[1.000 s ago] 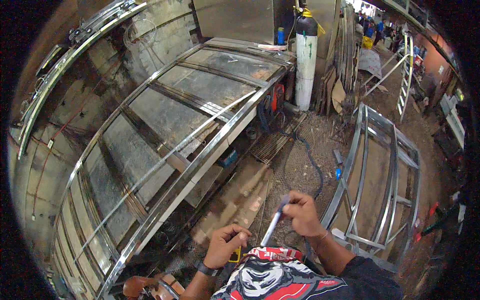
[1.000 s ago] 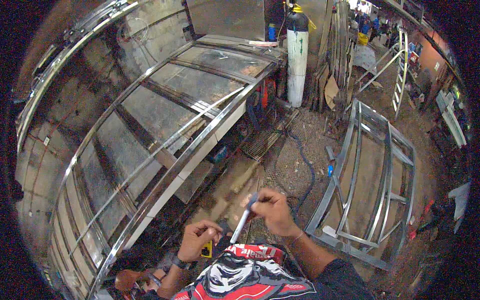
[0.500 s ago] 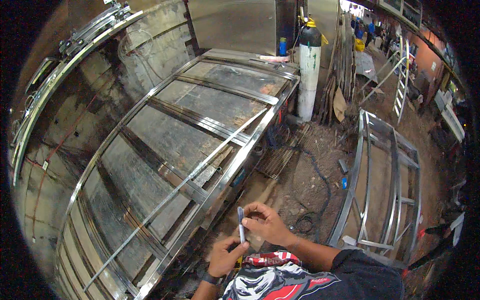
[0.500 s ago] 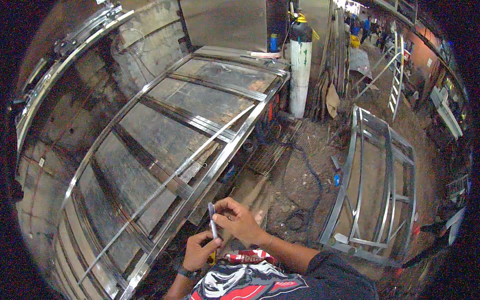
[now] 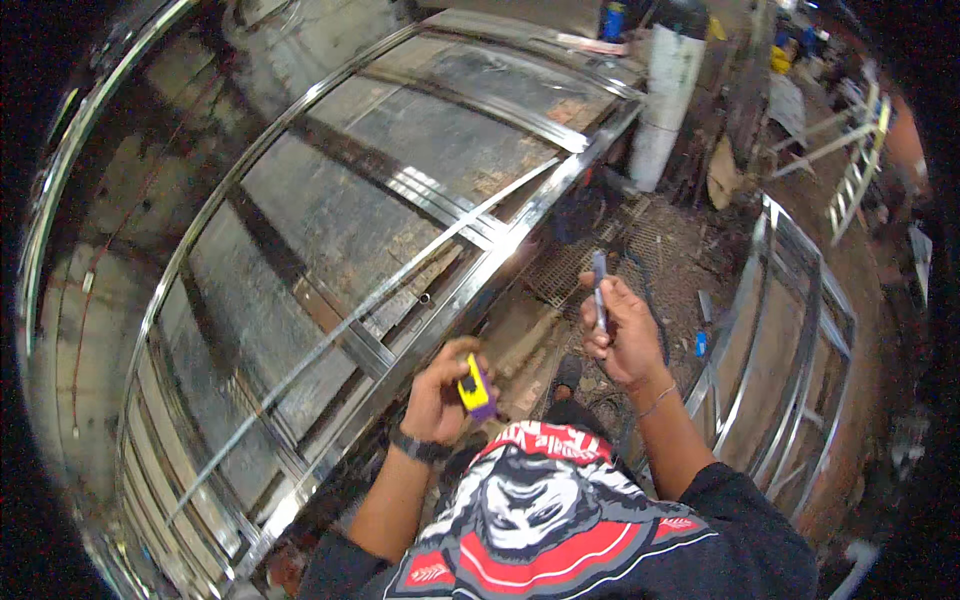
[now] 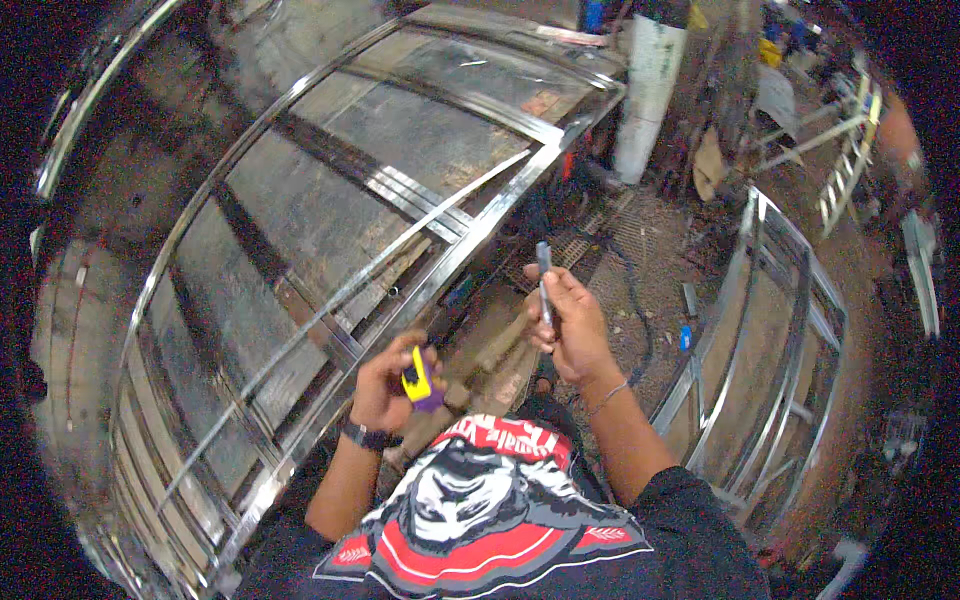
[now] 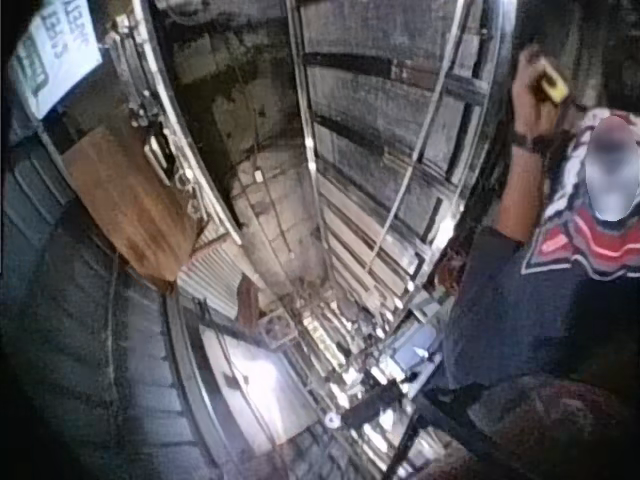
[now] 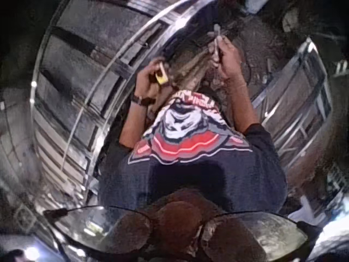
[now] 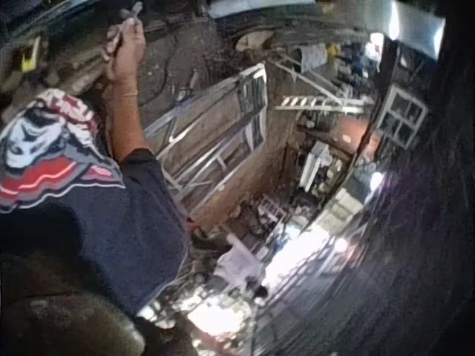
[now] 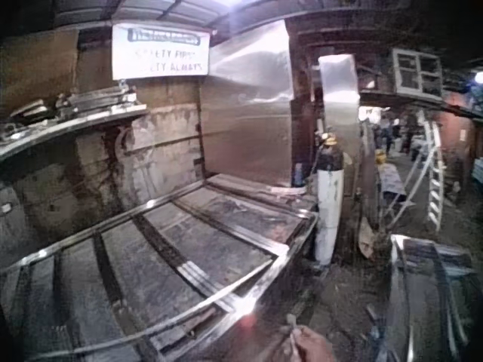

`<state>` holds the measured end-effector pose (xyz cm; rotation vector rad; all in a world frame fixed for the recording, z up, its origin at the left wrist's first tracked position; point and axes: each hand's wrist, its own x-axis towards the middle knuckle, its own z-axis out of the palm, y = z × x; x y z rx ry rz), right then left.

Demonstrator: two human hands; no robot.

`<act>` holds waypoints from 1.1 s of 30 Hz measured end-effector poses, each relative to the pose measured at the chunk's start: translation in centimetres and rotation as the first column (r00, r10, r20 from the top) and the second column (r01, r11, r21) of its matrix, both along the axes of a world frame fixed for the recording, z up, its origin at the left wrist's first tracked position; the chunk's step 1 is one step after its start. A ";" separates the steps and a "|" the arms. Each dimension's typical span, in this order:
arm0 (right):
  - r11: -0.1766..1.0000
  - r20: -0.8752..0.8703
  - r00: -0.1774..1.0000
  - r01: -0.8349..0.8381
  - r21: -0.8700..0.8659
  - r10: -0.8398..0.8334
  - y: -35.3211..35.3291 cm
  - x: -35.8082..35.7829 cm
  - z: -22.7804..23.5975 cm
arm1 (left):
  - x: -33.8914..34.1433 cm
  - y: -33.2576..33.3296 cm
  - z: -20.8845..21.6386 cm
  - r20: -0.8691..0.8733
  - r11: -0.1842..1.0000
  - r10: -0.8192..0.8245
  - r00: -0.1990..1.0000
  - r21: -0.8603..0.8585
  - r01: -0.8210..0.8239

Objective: The person uses a try square and a marker to draw lines on metal frame pieces placed on a workbench. The person repeatedly positions the square and marks along its edge to create straight reference lines on the metal.

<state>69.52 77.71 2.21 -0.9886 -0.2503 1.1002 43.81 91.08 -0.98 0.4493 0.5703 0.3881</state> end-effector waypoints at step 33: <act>0.845 0.866 0.499 0.460 -0.273 0.008 18.8 45.2 -4.6 | 35.4 41.7 -23.1 -0.640 0.086 0.681 0.356 0.553 0.829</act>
